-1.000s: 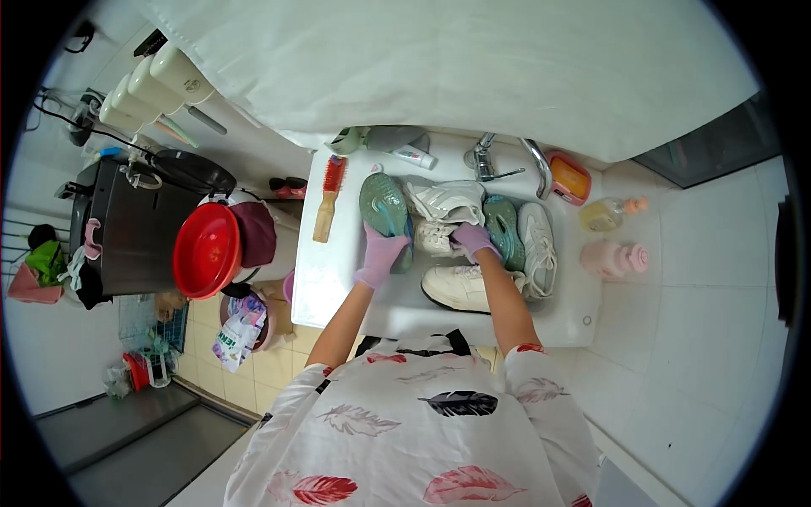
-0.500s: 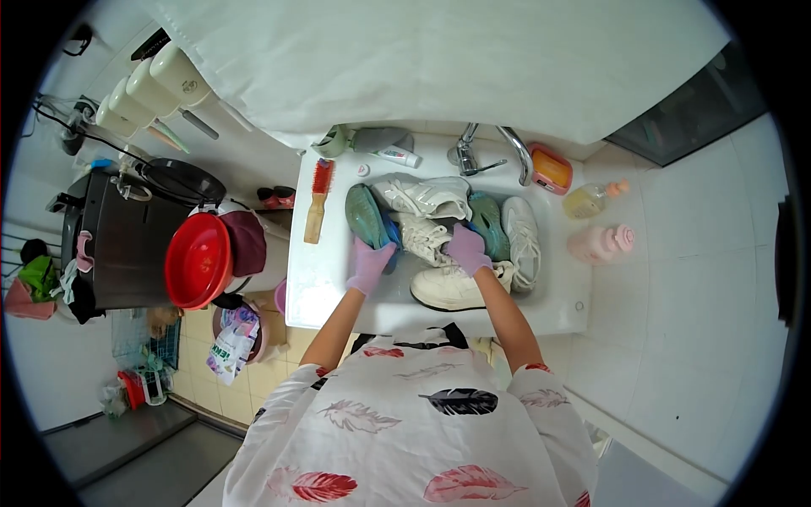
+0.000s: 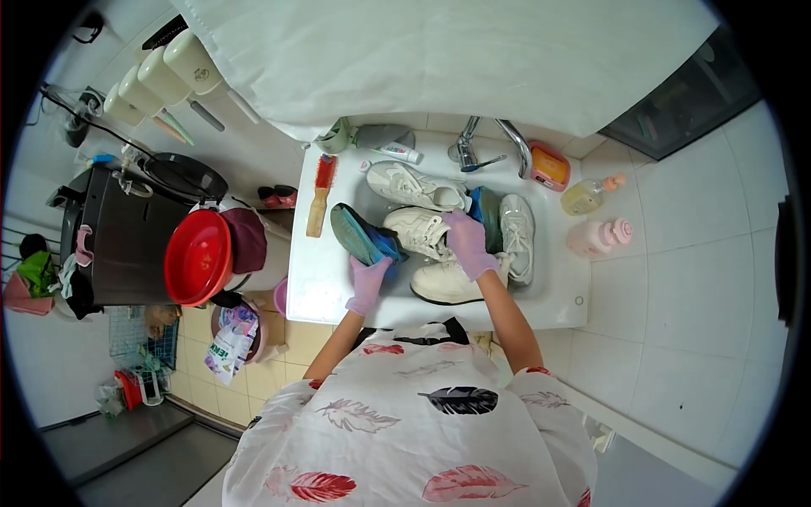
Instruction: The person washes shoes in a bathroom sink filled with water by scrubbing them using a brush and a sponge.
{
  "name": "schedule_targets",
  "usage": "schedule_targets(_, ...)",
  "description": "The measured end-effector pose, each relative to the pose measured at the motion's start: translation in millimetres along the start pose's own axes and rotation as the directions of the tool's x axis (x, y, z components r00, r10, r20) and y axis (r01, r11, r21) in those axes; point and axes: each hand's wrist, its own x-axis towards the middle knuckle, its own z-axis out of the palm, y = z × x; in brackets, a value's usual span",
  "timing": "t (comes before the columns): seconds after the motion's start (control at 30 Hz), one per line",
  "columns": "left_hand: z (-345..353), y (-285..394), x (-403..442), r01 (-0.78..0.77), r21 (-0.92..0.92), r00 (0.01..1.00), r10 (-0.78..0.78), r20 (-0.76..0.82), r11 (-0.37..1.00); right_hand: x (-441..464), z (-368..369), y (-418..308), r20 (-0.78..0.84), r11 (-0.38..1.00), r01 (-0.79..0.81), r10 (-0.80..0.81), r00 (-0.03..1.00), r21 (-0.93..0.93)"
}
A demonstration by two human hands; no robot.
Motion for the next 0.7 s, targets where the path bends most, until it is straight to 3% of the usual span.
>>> schedule_targets(0.1,-1.2,0.1,-2.0,0.021,-0.05,1.0,-0.022,-0.016,0.999,4.9,-15.2,-3.6,-0.076,0.987,0.07,-0.081,0.994,-0.143)
schedule_targets(0.27,-2.7,4.8,-9.5,0.027,-0.093,0.998,-0.021,0.066,0.995,-1.0,-33.3,-6.3,-0.129,0.988,0.107,-0.12,0.984,-0.109)
schedule_targets(0.5,-13.6,1.2,-11.2,0.032,-0.246,0.99,0.003,0.138,0.969,-9.6,-80.8,-22.0,0.029,0.99,-0.139,0.14,0.99,-0.033)
schedule_targets(0.57,-19.8,-6.9,-8.1,0.026,-0.369,0.973,0.06,0.222,0.929,-11.8,-89.8,-21.7,-0.013,0.966,-0.235,0.234,0.972,-0.106)
schedule_targets(0.7,-23.3,-2.6,-12.8,-0.001,-0.47,0.97,0.116,0.214,0.883,-20.0,-107.2,-12.8,-0.158,0.954,-0.298,0.3,0.941,0.033)
